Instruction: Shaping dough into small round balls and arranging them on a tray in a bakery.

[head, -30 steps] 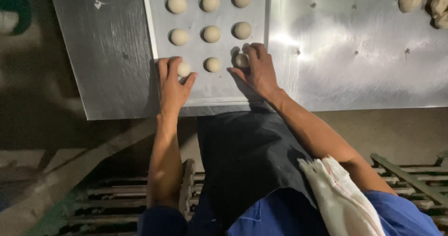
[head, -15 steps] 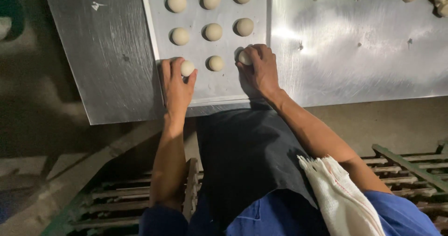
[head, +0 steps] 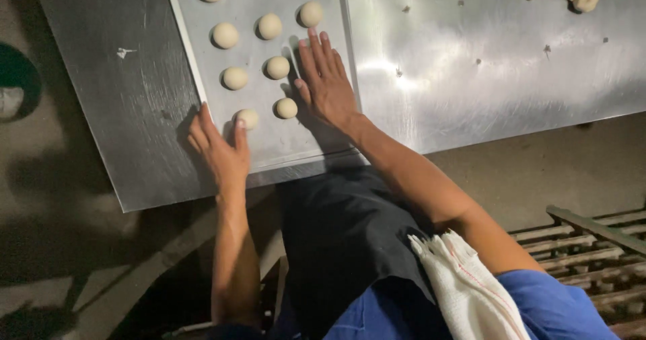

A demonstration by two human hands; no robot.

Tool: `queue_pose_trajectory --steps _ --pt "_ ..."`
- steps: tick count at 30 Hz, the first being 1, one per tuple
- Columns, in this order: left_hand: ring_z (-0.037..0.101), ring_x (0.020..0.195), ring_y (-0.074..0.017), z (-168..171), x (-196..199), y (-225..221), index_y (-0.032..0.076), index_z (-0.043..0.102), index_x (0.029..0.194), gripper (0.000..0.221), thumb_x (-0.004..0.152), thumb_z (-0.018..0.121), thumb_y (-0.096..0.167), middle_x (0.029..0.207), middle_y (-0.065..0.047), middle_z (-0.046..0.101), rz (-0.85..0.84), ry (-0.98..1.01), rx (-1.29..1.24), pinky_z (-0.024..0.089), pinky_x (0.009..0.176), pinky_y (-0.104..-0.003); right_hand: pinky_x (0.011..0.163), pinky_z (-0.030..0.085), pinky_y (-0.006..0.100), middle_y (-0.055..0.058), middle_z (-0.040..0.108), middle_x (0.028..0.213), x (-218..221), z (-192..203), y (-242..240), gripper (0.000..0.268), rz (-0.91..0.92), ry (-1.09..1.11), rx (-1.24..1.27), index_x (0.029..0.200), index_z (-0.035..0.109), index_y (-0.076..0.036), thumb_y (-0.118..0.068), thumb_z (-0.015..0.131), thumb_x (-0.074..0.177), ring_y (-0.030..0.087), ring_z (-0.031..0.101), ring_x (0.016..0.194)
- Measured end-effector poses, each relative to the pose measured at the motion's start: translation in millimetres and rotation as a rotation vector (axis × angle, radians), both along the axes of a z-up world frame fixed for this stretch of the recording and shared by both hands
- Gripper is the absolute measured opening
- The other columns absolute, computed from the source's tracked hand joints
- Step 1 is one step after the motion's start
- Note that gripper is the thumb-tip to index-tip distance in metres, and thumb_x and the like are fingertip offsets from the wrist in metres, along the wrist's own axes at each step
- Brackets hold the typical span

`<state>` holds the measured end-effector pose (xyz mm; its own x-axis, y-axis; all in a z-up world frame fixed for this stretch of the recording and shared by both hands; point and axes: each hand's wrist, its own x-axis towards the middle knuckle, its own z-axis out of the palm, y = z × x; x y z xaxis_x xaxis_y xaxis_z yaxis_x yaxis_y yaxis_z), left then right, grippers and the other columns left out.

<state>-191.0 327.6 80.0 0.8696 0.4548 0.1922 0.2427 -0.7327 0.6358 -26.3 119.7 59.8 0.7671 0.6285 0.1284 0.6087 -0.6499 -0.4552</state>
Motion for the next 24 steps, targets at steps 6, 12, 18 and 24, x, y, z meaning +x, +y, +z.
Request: queue_pose_trajectory --steps 6,12,18,24 --pt "0.042 0.135 -0.0439 -44.4 -0.7 33.3 0.001 0.039 0.159 0.056 0.112 0.058 0.026 0.155 -0.024 0.041 0.056 0.053 0.022 0.036 0.113 -0.053 0.133 0.014 0.052 0.018 0.004 0.174 7.4 -23.5 3.4 0.067 0.011 0.061 -0.185 0.167 0.011 -0.001 -0.038 0.039 0.118 0.039 0.004 0.162" --pt "0.037 0.147 -0.0396 -40.9 -13.6 61.3 0.003 0.047 0.155 0.048 0.115 0.045 0.028 0.162 -0.018 0.039 0.169 0.129 0.246 0.029 0.121 -0.054 0.133 0.012 0.053 0.021 0.003 0.174 6.1 -17.2 -2.5 0.068 0.018 0.102 -0.173 0.166 0.009 0.003 -0.034 0.038 0.116 0.040 0.003 0.162" --pt "0.037 0.151 -0.0380 -45.4 -10.5 59.4 0.004 0.055 0.151 0.045 0.113 0.043 0.026 0.161 -0.017 0.042 0.186 0.132 0.312 0.028 0.123 -0.054 0.133 0.009 0.054 0.021 0.004 0.174 5.0 -14.9 3.0 0.068 0.013 0.127 -0.226 0.166 0.010 0.003 -0.031 0.037 0.115 0.040 0.004 0.162" --pt "0.036 0.151 -0.0377 -49.0 -11.0 63.3 0.004 0.054 0.150 0.044 0.112 0.045 0.023 0.161 -0.017 0.042 0.182 0.136 0.335 0.029 0.124 -0.053 0.134 0.007 0.055 0.022 0.002 0.175 6.9 -17.7 4.9 0.072 0.026 0.110 -0.287 0.168 0.007 0.003 -0.035 0.037 0.115 0.041 0.002 0.163"
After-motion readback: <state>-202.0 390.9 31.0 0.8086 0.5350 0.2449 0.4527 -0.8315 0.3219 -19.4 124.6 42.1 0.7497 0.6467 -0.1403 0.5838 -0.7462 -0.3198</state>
